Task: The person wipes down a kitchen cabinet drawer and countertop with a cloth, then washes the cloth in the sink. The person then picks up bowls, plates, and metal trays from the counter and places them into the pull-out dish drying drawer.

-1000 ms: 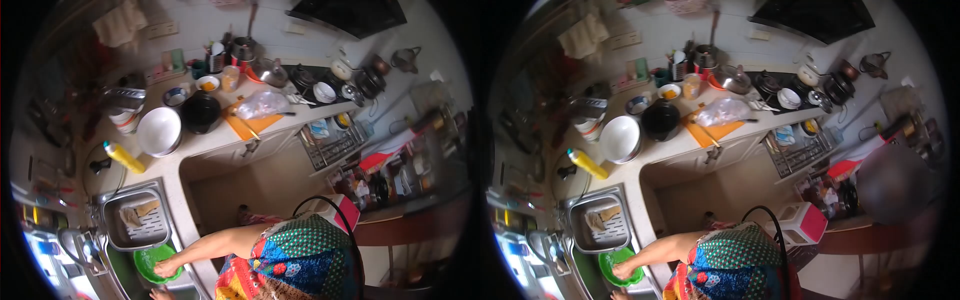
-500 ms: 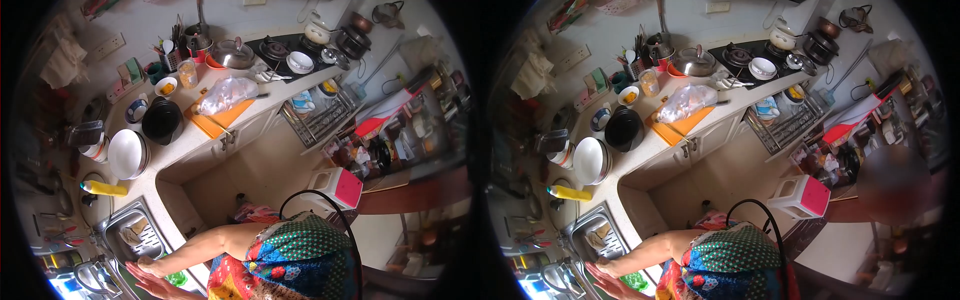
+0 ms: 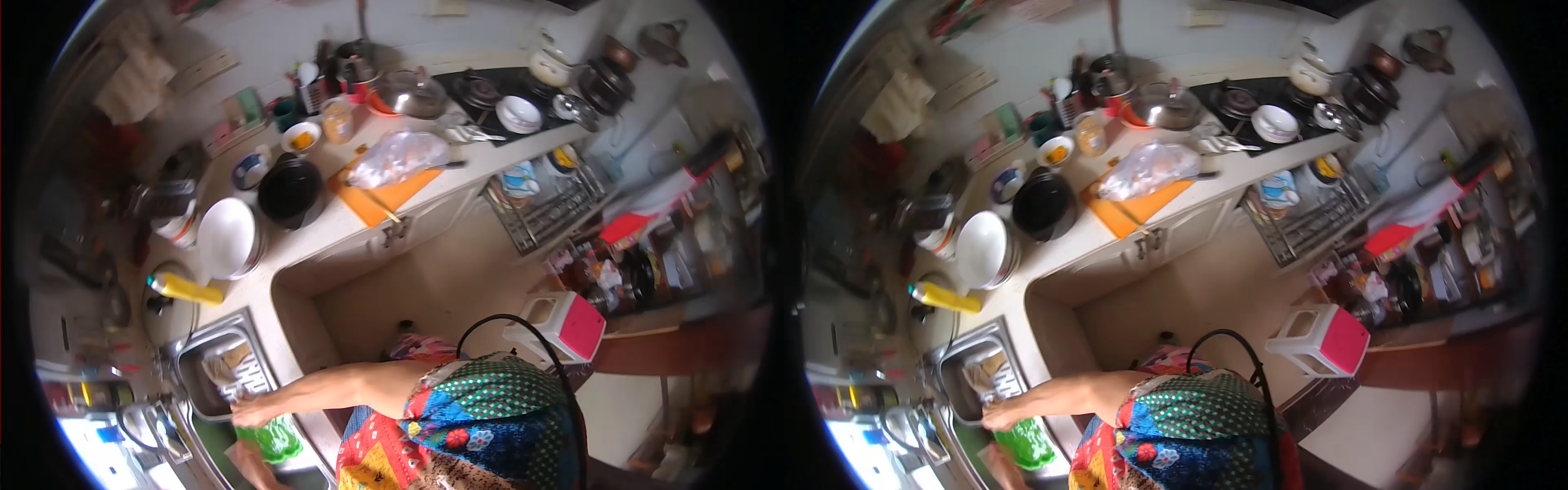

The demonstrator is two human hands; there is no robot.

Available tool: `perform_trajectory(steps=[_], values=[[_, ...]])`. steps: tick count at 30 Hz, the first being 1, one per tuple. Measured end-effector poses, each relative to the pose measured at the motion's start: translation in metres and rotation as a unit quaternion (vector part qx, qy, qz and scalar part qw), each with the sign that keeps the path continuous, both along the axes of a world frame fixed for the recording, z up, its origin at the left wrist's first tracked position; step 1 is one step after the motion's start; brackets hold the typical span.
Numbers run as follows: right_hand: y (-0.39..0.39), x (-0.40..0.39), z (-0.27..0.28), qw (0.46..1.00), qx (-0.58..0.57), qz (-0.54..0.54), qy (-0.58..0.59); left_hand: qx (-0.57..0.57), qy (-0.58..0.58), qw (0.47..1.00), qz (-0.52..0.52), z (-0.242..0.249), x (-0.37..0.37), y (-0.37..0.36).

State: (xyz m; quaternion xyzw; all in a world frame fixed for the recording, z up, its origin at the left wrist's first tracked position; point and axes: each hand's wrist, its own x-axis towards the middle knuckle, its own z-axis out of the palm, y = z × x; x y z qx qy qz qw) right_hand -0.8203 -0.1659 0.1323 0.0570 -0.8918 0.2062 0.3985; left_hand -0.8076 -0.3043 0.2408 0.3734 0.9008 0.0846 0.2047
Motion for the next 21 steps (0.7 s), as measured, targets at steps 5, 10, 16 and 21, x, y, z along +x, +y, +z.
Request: perform_trajectory(steps=[5,10,16,21], values=[[0.056,0.041,0.026,0.945,-0.313,0.065,-0.060,0.303,-0.160,0.907,0.245,-0.015,-0.006,-0.031],[0.118,0.062,0.014,0.834,-0.496,-0.155,-0.183,0.097,0.045,0.983,0.147,-0.035,0.009,-0.034],[0.107,0.040,-0.011,0.903,-0.358,-0.158,-0.177,0.123,-0.041,0.983,0.133,-0.011,0.017,-0.008],[0.072,0.062,0.206,0.740,-0.481,0.416,-0.221,0.508,-0.066,0.847,0.142,0.140,0.038,0.039]])
